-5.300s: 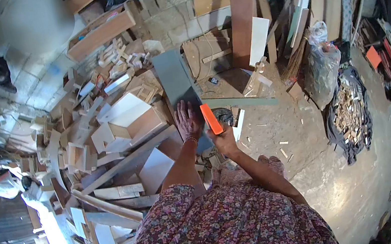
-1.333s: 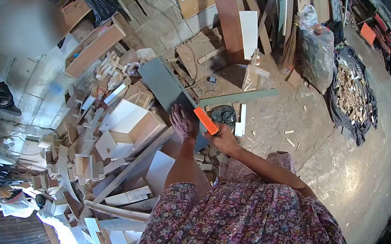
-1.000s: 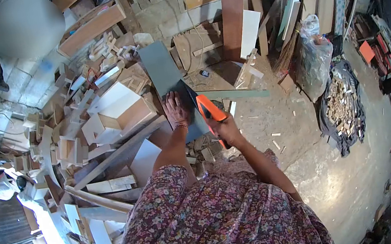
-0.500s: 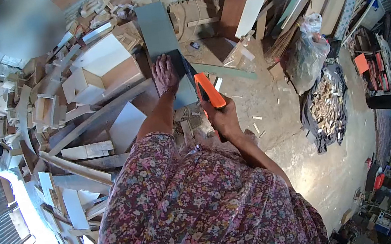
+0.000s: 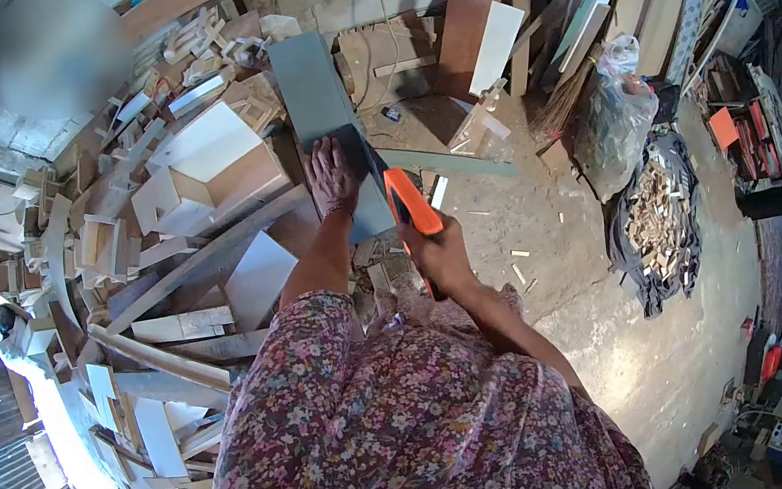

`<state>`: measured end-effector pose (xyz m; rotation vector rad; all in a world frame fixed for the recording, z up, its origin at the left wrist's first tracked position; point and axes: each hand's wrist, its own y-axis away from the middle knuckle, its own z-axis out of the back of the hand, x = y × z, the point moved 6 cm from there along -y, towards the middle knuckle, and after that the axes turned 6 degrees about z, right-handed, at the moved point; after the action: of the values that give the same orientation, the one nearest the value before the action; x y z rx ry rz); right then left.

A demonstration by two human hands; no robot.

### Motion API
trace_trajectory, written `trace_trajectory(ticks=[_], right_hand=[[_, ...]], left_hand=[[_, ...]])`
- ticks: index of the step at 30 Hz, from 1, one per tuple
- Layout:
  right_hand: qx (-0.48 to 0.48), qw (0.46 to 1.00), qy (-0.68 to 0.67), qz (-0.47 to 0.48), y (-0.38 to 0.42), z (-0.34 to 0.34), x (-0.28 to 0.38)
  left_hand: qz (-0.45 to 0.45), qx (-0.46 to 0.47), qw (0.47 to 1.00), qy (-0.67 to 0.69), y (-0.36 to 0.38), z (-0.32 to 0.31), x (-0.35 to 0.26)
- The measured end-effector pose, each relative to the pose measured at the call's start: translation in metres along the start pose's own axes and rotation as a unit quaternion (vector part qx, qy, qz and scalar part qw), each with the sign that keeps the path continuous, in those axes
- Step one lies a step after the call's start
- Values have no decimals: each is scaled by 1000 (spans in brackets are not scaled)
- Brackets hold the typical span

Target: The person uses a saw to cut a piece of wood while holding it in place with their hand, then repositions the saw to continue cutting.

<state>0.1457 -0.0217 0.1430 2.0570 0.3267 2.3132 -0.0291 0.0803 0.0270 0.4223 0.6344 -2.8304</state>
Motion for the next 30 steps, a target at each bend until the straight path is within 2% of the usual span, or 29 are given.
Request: trace_trajectory(ticks=[3, 8, 11, 15, 17, 21, 22, 25, 29, 30], right_hand=[[-3, 1000, -23, 6, 18, 5, 1], [-15, 999, -27, 15, 11, -3, -21], [-17, 999, -7, 28, -30, -16, -50], [-27, 999, 17, 4, -79, -39, -64], [-29, 997, -12, 72, -76, -37, -53], [-14, 999, -7, 44, -43, -16, -42], [1, 998, -11, -54, -34, -14, -39], [-17, 1000, -13, -11, -28, -19, -28], [-10, 999, -53, 1, -37, -24, -46], [-14, 998, -52, 29, -39, -25, -50]], left_hand=[[3, -12, 1000, -3, -3, 4, -1], [19, 23, 1000, 2, -1, 0, 3], [1, 2, 1000, -12, 2, -3, 4], [18, 42, 998, -30, -2, -2, 4], [17, 39, 998, -44, 0, 2, -1], [18, -1, 1000, 1, 5, 7, -2], [22, 13, 1000, -3, 9, 8, -1], [1, -5, 1000, 0, 6, 13, 1], [8, -9, 1000, 26, 5, 3, 1], [11, -4, 1000, 12, 6, 4, 0]])
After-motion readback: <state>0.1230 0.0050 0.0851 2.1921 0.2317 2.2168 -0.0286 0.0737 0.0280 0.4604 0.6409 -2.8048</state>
